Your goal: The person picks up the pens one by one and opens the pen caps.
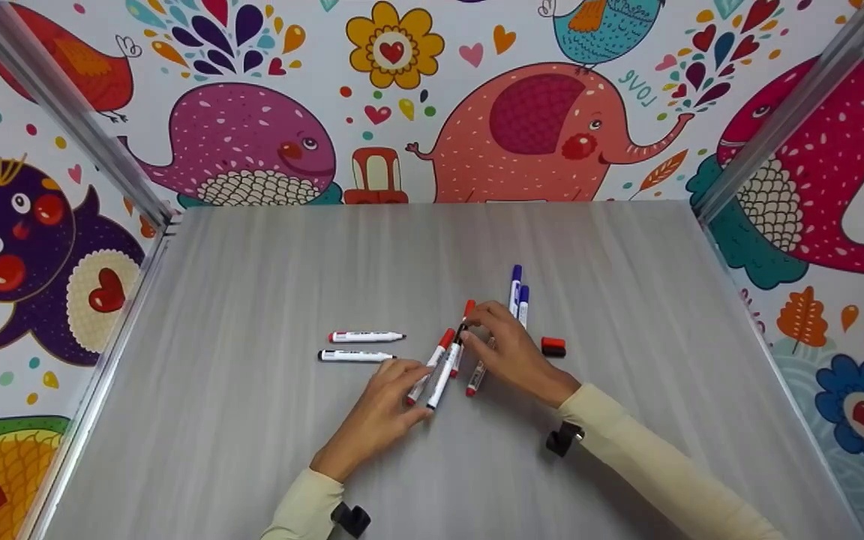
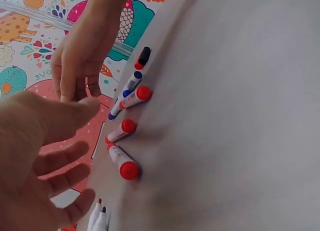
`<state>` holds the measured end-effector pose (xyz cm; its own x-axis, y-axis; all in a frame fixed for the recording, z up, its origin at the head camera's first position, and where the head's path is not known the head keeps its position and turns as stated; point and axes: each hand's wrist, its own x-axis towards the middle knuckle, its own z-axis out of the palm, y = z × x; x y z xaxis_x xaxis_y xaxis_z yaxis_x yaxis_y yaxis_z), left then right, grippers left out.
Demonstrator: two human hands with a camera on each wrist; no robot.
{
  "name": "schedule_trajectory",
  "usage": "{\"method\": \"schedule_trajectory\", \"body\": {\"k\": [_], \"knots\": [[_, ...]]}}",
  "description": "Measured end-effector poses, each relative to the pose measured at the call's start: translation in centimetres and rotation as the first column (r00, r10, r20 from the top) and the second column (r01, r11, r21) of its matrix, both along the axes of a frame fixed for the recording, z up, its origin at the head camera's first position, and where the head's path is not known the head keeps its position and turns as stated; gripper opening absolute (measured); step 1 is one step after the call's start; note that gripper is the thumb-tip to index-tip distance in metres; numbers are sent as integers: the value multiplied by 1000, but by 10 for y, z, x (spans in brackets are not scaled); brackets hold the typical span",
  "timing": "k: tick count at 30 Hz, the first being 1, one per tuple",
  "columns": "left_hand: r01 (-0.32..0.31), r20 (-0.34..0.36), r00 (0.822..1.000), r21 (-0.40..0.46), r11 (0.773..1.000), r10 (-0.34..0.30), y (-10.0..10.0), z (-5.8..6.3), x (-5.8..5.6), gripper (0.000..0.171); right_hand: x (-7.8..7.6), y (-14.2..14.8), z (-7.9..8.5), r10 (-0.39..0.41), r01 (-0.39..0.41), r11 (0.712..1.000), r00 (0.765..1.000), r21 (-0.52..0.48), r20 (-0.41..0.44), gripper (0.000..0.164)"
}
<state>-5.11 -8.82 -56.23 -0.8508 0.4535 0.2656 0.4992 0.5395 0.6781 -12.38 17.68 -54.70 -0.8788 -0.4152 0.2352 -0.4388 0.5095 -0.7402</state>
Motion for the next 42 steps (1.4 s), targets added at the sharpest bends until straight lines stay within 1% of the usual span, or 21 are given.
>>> {"method": "schedule_trajectory", "body": {"k": [2, 4, 6, 9, 16, 23, 26, 29, 33, 35, 37, 39, 41, 42], "knots": [[45, 42, 998, 32, 998, -46, 1, 1, 0, 63, 2, 0, 2, 19, -19, 1000, 1000, -12, 3, 21], [76, 108, 991, 61, 995, -82, 1, 2, 1, 67, 5, 0, 3, 38, -38, 999, 999, -25, 5, 21], [89, 170, 980, 77, 993, -101, 2, 2, 1, 70, 7, 1, 4, 56, -56, 998, 998, -36, 5, 22], [97, 233, 966, 77, 992, -113, 2, 3, 3, 75, 11, 0, 6, 79, -78, 995, 997, -56, 3, 24], [126, 314, 938, 86, 988, -147, 3, 2, 6, 86, 19, 0, 11, 108, -104, 991, 993, -86, 43, 29], [153, 395, 902, 83, 985, -174, 5, 4, 7, 94, 25, -1, 12, 110, -101, 989, 991, -106, 82, 30], [155, 420, 890, 90, 984, -179, 6, 5, 7, 99, 26, -2, 12, 114, -103, 988, 989, -112, 97, 32], [165, 407, 891, 117, 979, -199, 8, 4, 7, 101, 27, -1, 11, 114, -103, 988, 989, -118, 93, 32], [188, 381, 896, 146, 971, -231, 9, 4, 6, 99, 27, -1, 10, 122, -110, 986, 989, -127, 87, 31], [191, 388, 891, 151, 970, -236, 8, 4, 6, 99, 28, -1, 11, 126, -113, 985, 987, -129, 95, 32], [191, 405, 881, 169, 967, -245, 8, 4, 6, 99, 28, -1, 12, 130, -115, 984, 986, -137, 106, 32], [190, 430, 865, 195, 962, -258, 7, 5, 7, 98, 28, -1, 13, 134, -116, 982, 985, -149, 112, 31], [197, 455, 842, 241, 950, -290, 8, 6, 7, 98, 28, -1, 13, 136, -116, 979, 984, -167, 113, 30], [200, 470, 827, 269, 942, -309, 8, 7, 7, 97, 28, -1, 13, 134, -113, 978, 984, -178, 113, 29]]}}
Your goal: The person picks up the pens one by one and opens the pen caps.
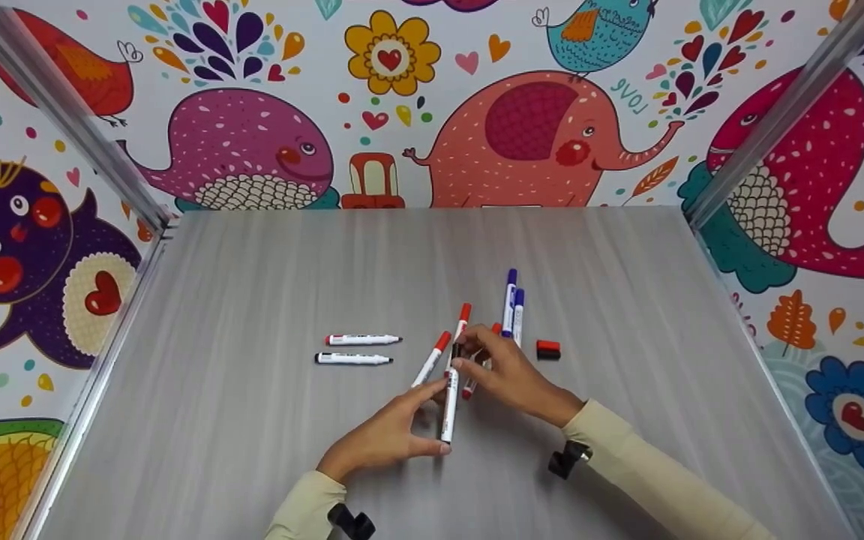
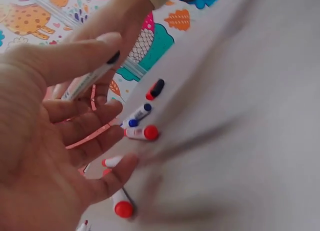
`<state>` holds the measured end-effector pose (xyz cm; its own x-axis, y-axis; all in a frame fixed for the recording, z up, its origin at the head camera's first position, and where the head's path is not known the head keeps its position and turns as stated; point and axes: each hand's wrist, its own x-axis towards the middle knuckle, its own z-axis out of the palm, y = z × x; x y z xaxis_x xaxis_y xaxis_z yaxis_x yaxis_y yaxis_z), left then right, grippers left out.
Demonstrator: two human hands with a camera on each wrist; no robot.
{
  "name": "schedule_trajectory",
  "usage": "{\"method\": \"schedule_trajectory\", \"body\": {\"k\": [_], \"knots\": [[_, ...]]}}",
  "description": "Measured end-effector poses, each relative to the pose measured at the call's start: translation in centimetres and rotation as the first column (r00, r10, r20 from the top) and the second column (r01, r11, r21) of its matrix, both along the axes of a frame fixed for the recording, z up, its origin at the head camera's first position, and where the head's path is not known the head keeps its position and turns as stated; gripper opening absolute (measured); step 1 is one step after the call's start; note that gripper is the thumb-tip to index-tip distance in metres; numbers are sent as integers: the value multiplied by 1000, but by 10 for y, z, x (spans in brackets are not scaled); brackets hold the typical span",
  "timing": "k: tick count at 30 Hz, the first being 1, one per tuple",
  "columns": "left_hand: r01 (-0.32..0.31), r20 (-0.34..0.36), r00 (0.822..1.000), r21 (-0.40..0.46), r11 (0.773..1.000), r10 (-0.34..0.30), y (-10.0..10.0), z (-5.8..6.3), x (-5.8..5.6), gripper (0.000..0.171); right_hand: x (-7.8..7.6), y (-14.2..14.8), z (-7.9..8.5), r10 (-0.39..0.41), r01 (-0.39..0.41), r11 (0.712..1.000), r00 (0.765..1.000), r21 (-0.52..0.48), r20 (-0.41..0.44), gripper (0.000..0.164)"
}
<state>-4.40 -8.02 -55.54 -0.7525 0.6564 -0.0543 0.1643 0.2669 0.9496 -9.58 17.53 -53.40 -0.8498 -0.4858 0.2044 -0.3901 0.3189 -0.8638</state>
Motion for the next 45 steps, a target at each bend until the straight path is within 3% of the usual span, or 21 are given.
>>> {"method": "schedule_trajectory", "body": {"k": [6, 13, 20, 27, 37, 45], "knots": [[35, 121, 991, 163, 986, -56, 3, 5, -1, 93, 2, 1, 1, -33, 33, 999, 999, -41, 10, 31], [12, 154, 987, 208, 978, -45, 4, 8, -6, 75, 6, 4, 6, -51, 51, 997, 999, -61, -4, 40], [-47, 116, 993, 140, 989, 31, 4, 17, -9, 55, 8, 8, 6, -48, 46, 998, 998, -38, -42, 46], [-62, 84, 995, 22, 998, 60, 4, 26, -16, 46, 9, 9, 6, -25, 26, 1000, 996, 6, -90, 46], [-31, 32, 999, -67, 997, 33, 4, 29, -25, 40, 12, 14, 5, -28, 34, 997, 995, 63, -99, 46], [-9, 11, 1000, -61, 998, 10, 11, 26, -36, 35, 13, 22, 0, -48, 58, 994, 994, 93, -100, 43]]}}
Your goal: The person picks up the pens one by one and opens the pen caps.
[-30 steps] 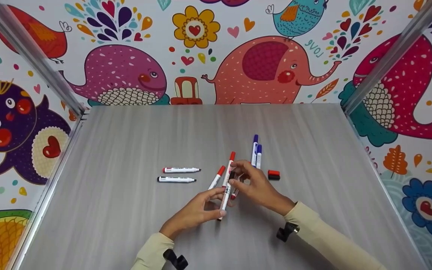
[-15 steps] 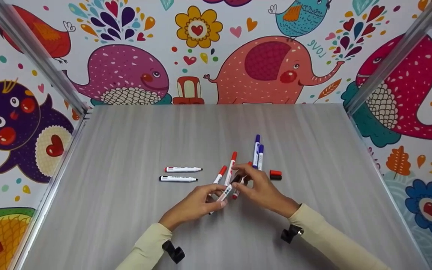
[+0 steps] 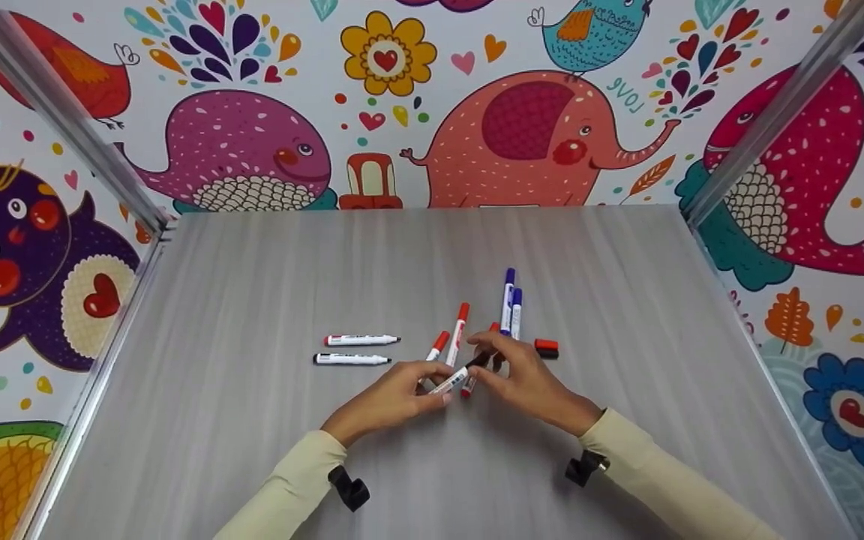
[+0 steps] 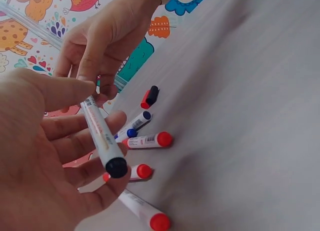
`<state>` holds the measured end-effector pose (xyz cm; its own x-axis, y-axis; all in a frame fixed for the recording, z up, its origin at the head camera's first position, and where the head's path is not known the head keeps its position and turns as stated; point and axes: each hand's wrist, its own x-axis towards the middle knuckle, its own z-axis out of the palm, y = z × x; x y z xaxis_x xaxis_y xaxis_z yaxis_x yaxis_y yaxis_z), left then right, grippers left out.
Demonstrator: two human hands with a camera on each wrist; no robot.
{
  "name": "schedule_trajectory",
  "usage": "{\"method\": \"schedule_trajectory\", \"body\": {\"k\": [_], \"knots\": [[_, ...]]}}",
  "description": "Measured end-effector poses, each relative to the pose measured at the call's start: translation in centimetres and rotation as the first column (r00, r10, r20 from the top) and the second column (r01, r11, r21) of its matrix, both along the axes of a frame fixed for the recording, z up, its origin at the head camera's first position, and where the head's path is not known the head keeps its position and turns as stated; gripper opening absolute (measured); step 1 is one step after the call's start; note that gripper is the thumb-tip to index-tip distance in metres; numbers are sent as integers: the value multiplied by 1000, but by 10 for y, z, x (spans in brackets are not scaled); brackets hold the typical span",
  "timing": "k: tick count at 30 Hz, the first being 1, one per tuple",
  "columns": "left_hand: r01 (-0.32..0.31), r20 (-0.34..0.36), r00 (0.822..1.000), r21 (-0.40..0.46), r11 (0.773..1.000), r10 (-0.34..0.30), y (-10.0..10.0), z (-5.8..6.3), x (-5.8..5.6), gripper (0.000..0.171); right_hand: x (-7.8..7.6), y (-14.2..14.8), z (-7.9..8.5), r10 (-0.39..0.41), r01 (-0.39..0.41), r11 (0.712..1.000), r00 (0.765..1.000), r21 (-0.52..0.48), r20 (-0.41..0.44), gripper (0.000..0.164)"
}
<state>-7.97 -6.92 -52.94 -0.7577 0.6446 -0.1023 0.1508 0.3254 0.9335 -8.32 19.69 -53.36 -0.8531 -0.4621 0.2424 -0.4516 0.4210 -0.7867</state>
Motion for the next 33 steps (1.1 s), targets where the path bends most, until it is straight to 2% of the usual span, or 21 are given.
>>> {"method": "schedule_trajectory", "body": {"k": [5, 12, 17, 21, 24, 28, 33], "knots": [[15, -36, 999, 16, 1000, -15, 2, -5, -6, 34, 0, 2, -4, 4, -4, 1000, 1000, 5, 0, 41], [2, -66, 998, -43, 999, -4, 3, -11, -8, 30, 0, 3, -15, 9, -9, 999, 1000, 38, -1, 42], [-7, -146, 989, -99, 995, -8, 6, -15, -10, 28, 2, 4, -19, 10, -11, 998, 1000, 59, 15, 39], [-23, -233, 972, -142, 990, -11, 9, -17, -9, 26, 3, 5, -21, 19, -21, 997, 999, 69, 29, 38], [-52, -316, 949, -169, 984, -4, 11, -18, -8, 24, 4, 5, -22, 25, -27, 997, 999, 76, 30, 39], [-91, -436, 900, -191, 977, -2, 13, -19, -6, 24, 4, 4, -21, 32, -32, 996, 999, 89, 2, 39], [-118, -586, 810, -198, 973, -21, 14, -21, -5, 26, 3, 4, -22, 45, -40, 993, 998, 111, -44, 37]]}}
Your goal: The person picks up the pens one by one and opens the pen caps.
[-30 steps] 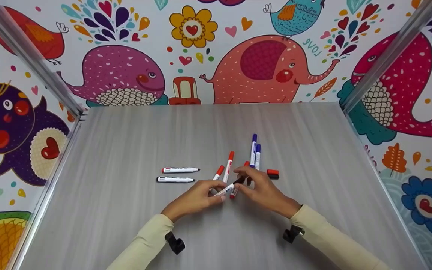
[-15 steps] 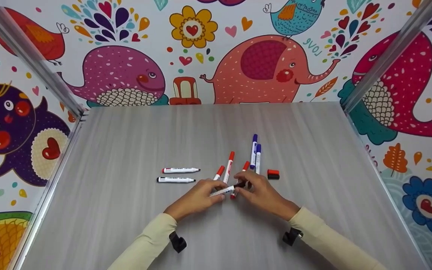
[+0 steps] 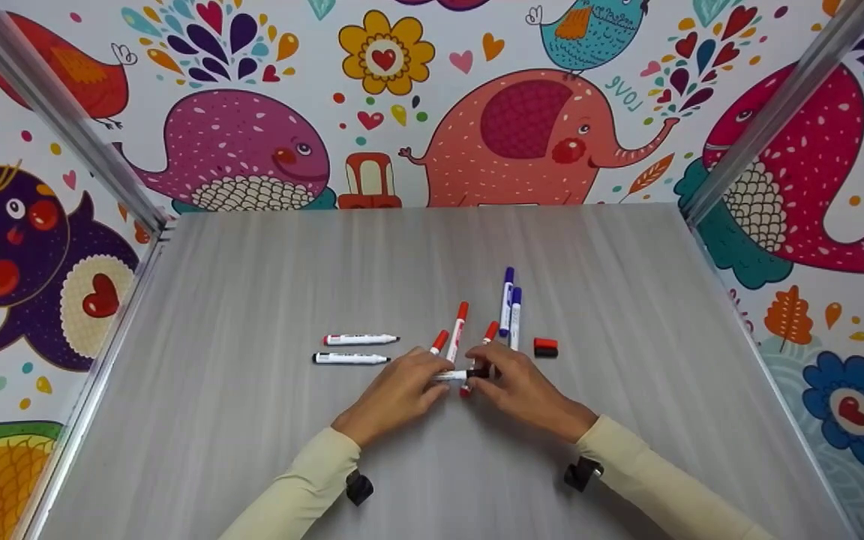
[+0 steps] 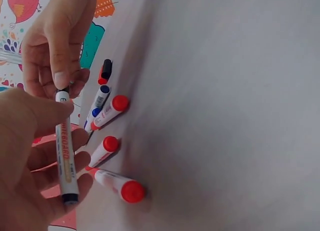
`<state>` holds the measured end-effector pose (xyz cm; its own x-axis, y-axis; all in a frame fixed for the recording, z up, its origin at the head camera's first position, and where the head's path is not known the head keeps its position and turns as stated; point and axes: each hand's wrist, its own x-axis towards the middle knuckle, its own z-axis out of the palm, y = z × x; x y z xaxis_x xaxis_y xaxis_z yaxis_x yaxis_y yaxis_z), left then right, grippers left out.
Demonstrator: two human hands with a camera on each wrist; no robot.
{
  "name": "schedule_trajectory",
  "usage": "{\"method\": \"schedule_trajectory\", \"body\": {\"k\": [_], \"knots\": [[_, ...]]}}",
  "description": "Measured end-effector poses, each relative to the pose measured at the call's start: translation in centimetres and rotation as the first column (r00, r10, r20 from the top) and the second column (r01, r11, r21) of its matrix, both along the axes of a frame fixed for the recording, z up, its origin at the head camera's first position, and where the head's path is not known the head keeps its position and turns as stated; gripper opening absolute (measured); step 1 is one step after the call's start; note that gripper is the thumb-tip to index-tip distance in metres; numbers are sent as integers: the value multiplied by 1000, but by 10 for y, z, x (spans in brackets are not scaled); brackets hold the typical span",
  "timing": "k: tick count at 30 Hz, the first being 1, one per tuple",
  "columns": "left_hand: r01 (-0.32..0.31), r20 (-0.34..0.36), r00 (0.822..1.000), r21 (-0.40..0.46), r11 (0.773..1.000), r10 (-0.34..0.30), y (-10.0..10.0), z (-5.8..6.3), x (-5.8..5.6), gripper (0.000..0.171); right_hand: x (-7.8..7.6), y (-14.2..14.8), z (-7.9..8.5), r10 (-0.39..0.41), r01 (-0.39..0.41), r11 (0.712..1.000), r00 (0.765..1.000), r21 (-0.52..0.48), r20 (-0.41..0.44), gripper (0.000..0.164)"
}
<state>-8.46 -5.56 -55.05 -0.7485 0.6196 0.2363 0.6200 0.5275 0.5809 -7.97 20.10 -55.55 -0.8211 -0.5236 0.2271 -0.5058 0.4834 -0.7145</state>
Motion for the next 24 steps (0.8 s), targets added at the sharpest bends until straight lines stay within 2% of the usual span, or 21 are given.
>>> {"method": "schedule_trajectory", "body": {"k": [4, 7, 11, 17, 21, 22, 24], "knots": [[-4, -120, 993, -30, 1000, 1, 1, -3, 1, 27, 1, -1, -1, 31, -30, 999, 999, 26, -34, 32], [-10, -193, 981, -76, 997, -5, 2, -5, 1, 25, 2, -2, -1, 55, -50, 997, 996, 64, -73, 29], [-22, -256, 967, -124, 992, -10, 3, -4, 2, 21, 2, -4, -1, 71, -58, 992, 991, 114, -113, 28], [-24, -269, 963, -113, 993, -8, 5, -3, 3, 18, 2, -4, 3, 84, -65, 988, 988, 142, -132, 23], [-10, -262, 965, -112, 994, -20, 5, -2, 4, 18, 1, -2, 4, 104, -86, 989, 982, 119, -157, 19], [-7, -259, 966, -114, 993, -23, 6, -1, 3, 18, -5, 2, -11, 114, -97, 990, 978, 105, -177, 18], [1, -246, 969, -119, 993, -31, 6, 0, 3, 18, -5, 3, -12, 121, -105, 990, 974, 94, -192, 17]]}}
